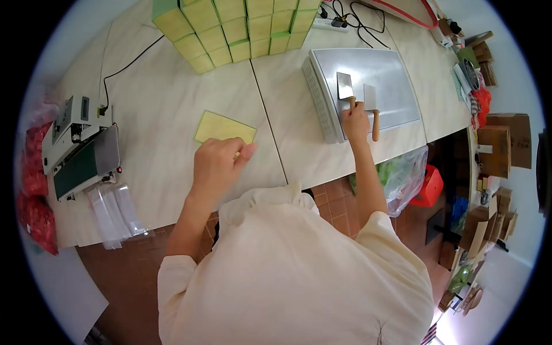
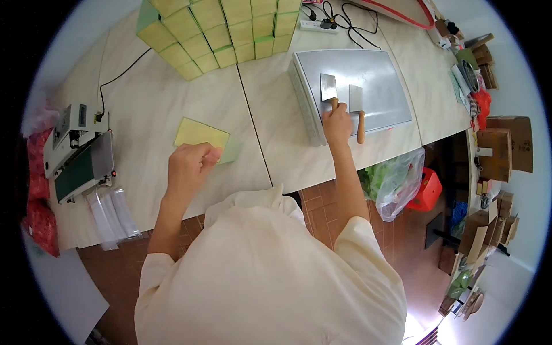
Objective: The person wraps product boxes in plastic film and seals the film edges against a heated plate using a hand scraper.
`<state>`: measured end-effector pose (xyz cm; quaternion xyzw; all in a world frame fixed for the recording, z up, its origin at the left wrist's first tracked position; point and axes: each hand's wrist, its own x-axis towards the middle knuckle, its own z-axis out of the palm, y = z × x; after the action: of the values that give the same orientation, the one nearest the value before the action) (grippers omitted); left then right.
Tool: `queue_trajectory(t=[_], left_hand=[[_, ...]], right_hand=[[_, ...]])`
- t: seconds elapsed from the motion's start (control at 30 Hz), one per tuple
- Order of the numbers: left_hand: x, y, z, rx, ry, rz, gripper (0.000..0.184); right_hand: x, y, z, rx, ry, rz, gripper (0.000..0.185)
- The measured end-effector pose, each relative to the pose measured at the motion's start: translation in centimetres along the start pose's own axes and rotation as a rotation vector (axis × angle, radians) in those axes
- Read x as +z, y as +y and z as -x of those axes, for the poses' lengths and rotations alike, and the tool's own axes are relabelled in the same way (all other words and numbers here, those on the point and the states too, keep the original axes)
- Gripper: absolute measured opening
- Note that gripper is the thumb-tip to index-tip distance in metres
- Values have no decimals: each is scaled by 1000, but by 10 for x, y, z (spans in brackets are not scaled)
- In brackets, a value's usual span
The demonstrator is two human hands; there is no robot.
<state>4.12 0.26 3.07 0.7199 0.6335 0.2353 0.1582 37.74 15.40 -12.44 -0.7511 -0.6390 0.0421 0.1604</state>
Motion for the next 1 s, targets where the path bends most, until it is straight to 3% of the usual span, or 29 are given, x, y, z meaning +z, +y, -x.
queue_trajectory(t=[0.07, 0.13, 0.27, 0.3, 0.37, 0.47, 0.77, 1.0], left_hand=[[2, 3, -1, -67, -106, -55, 24], [9, 0, 0, -33, 71, -93, 18], [15, -11, 3, -53, 106, -76, 13], [17, -12, 4, -70, 134, -61, 12], [18, -14, 4, -84, 160, -43, 11], [18, -18, 4, 38, 226, -187, 9], [19, -31, 4, -43, 225, -229, 11], [13, -45, 0, -66, 172, -44, 6]], right_hand=[[-8, -3, 10, 9, 23, -134, 34], [-44, -25, 39, -95, -36, -468, 30], [-116, -61, 91, -240, -359, -536, 23], [-128, -66, 98, -238, -358, -534, 23], [-145, -74, 107, -477, -358, -570, 20], [-158, -83, 112, -654, -366, -574, 20], [-149, -101, 122, -689, -388, -576, 17], [-138, -123, 122, -689, -374, -571, 17]])
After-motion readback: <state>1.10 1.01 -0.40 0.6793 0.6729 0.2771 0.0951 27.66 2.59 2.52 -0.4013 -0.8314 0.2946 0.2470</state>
